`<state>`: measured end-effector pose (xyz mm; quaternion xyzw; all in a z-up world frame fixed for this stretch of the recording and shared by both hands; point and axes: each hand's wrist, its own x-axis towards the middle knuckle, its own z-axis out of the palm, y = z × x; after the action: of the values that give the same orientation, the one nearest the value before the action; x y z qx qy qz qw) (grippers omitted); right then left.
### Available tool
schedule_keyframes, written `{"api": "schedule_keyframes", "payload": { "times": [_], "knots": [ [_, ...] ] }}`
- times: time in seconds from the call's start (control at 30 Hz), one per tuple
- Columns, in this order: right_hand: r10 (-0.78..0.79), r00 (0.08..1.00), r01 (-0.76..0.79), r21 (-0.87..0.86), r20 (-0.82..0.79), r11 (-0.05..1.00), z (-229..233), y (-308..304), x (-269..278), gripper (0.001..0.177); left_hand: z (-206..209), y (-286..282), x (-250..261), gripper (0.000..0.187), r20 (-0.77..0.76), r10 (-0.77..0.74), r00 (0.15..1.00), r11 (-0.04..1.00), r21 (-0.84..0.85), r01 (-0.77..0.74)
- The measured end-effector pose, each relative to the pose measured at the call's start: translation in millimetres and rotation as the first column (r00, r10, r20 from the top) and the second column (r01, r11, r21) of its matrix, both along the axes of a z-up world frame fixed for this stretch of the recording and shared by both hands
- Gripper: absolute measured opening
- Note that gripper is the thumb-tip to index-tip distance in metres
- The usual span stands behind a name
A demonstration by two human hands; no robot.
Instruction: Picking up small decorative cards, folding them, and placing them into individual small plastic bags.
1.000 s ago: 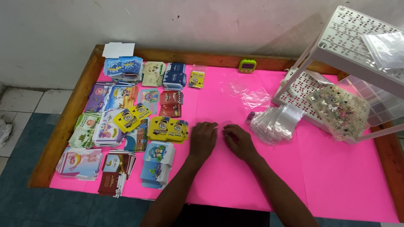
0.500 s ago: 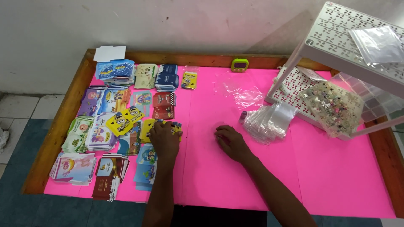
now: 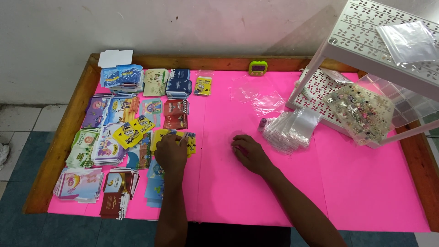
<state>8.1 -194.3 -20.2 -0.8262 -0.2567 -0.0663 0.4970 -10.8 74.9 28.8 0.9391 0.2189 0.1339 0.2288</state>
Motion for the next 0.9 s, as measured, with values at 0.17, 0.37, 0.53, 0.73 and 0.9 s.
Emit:
{"api": "schedule_keyframes", "payload": {
  "times": [0.17, 0.37, 0.53, 0.73, 0.9],
  "knots": [
    [0.002, 1.000, -0.002, 0.004, -0.002, 1.000, -2, -1, -1, 0.015, 6, 3, -2, 0.034, 0.045, -0.019, 0.999, 0.997, -0.068, 0.022],
    [-0.003, 0.999, 0.003, 0.006, 0.035, 1.000, -7, -1, 0, 0.014, -8, 7, 5, 0.032, 0.053, 0.054, 0.997, 0.993, -0.108, -0.048],
    [0.002, 0.999, -0.003, 0.016, 0.054, 1.000, -8, -1, 0, 0.014, -8, 5, 5, 0.026, 0.075, 0.064, 0.995, 0.994, -0.097, -0.056],
    [-0.023, 0.997, 0.023, 0.008, 0.075, 1.000, -5, -1, 0, 0.015, -1, 2, 4, 0.015, 0.539, 0.049, 0.841, 0.991, 0.079, -0.109],
    [-0.055, 0.995, 0.048, 0.081, 0.087, 0.996, 4, 1, -4, 0.037, 0, -42, 5, 0.005, 0.684, -0.541, 0.490, 0.841, 0.421, 0.341]
  ]
}}
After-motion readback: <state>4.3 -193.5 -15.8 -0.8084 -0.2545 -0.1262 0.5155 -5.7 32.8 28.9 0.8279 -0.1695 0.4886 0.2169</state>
